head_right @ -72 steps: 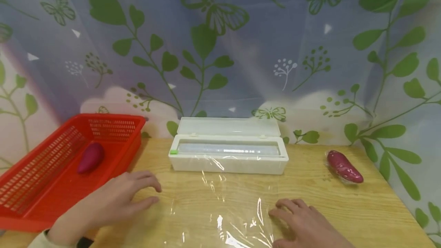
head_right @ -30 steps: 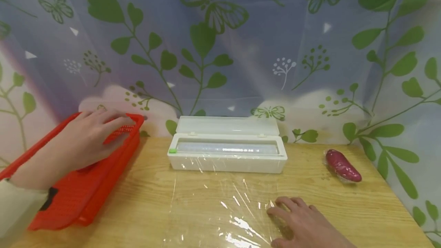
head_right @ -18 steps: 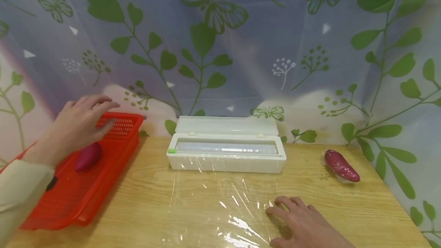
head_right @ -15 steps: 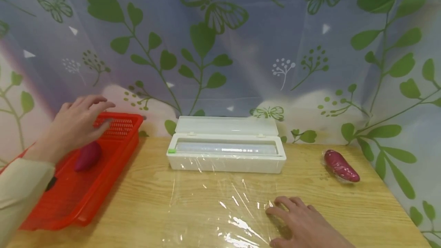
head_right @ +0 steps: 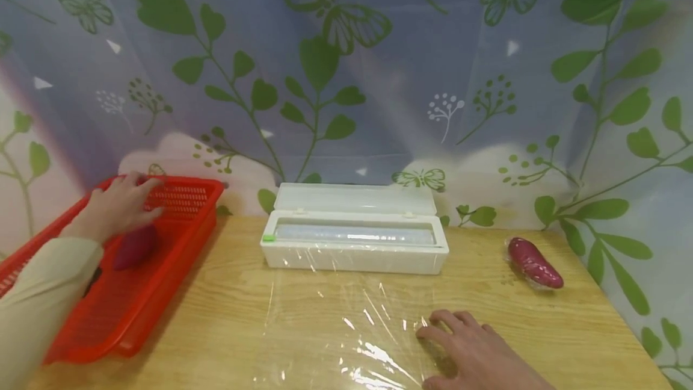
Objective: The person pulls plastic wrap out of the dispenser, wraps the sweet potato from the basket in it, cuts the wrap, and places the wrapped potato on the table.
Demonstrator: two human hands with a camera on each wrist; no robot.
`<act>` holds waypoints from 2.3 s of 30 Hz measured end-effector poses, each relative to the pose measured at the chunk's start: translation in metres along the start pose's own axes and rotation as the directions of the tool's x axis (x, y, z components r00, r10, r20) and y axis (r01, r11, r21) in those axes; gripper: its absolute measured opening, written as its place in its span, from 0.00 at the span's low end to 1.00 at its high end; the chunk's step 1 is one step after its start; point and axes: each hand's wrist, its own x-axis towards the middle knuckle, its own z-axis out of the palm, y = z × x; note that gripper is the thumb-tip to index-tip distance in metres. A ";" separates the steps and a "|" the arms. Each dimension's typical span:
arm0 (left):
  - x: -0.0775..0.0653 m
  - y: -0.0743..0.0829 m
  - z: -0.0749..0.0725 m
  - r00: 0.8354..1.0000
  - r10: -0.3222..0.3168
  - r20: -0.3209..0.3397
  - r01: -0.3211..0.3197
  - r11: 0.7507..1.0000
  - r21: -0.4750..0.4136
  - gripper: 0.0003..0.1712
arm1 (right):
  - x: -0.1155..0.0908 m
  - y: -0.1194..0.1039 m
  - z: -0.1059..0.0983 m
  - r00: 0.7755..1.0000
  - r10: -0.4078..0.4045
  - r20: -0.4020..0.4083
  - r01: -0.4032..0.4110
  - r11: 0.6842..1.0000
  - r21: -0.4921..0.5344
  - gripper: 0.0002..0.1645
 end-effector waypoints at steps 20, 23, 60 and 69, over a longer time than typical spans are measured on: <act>-0.011 -0.035 0.050 0.971 -0.105 0.214 0.129 0.986 -0.102 0.43 | 0.000 0.000 0.000 1.000 -0.002 -0.022 0.001 1.000 -0.017 0.41; -0.010 -0.038 0.051 0.973 -0.087 0.214 0.114 0.987 -0.113 0.41 | 0.000 0.000 0.000 1.000 -0.006 -0.028 0.006 1.000 -0.026 0.41; -0.004 -0.024 0.032 0.999 0.031 -0.025 -0.032 0.998 -0.055 0.37 | 0.002 0.001 -0.001 1.000 0.002 0.029 -0.003 0.998 0.057 0.40; -0.006 -0.013 0.006 0.983 0.136 -0.120 -0.132 0.990 0.043 0.38 | 0.000 0.000 -0.001 1.000 0.005 0.018 -0.006 0.999 0.035 0.41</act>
